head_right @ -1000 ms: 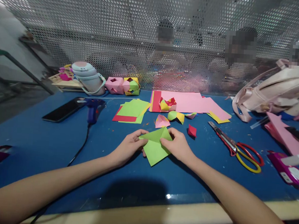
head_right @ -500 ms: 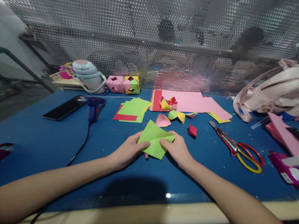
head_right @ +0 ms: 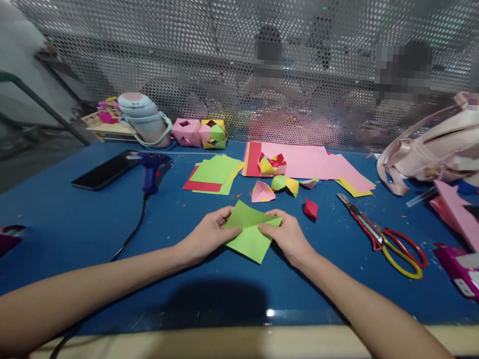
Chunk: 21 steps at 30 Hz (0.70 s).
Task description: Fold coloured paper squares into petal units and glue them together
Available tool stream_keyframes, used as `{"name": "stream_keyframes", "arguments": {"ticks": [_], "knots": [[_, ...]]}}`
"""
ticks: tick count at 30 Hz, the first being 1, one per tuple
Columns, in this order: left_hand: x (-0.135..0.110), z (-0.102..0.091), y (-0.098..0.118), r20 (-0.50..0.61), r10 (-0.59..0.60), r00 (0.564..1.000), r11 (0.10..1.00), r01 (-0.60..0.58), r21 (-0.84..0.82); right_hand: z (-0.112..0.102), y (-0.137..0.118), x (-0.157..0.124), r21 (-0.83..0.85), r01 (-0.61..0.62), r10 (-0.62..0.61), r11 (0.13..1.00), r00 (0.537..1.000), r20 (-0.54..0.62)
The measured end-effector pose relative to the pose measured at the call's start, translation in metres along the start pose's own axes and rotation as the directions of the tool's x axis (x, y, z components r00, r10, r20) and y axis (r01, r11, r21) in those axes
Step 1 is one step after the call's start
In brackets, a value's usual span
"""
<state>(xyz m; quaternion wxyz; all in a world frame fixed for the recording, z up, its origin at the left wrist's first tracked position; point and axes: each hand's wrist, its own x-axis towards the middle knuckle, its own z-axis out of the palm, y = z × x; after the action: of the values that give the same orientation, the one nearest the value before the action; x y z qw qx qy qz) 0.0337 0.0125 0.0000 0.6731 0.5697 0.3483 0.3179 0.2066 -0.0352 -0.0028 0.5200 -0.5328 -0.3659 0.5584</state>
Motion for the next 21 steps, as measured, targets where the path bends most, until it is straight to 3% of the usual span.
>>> {"name": "stream_keyframes", "arguments": {"ticks": [4,8,10,14,17,21], "knots": [[0.0,-0.003,-0.003,-0.004,0.046,0.999,0.989,-0.045,0.138,-0.001,0.002,0.002,0.047,-0.037,0.037,0.998,0.999,0.008],[0.001,-0.006,-0.006,0.026,0.151,0.988,0.935,-0.151,0.322,-0.008,0.0,0.006,-0.241,0.07,-0.07,0.968,0.998,0.01],[0.001,-0.007,-0.008,0.067,0.21,0.976,0.873,-0.217,0.437,-0.013,-0.002,0.008,-0.453,0.201,-0.198,0.869,0.979,0.056],[0.002,-0.009,-0.011,0.165,0.288,0.943,0.666,-0.321,0.674,-0.015,-0.003,0.01,-0.718,0.435,-0.374,0.544,0.891,0.256],[0.002,-0.009,-0.013,0.222,0.301,0.928,0.528,-0.355,0.771,-0.013,0.003,0.012,-0.77,0.531,-0.41,0.353,0.828,0.383],[0.003,-0.011,-0.014,0.276,0.302,0.912,0.488,-0.397,0.778,-0.011,0.011,0.013,-0.756,0.613,-0.433,0.232,0.761,0.484]]}}
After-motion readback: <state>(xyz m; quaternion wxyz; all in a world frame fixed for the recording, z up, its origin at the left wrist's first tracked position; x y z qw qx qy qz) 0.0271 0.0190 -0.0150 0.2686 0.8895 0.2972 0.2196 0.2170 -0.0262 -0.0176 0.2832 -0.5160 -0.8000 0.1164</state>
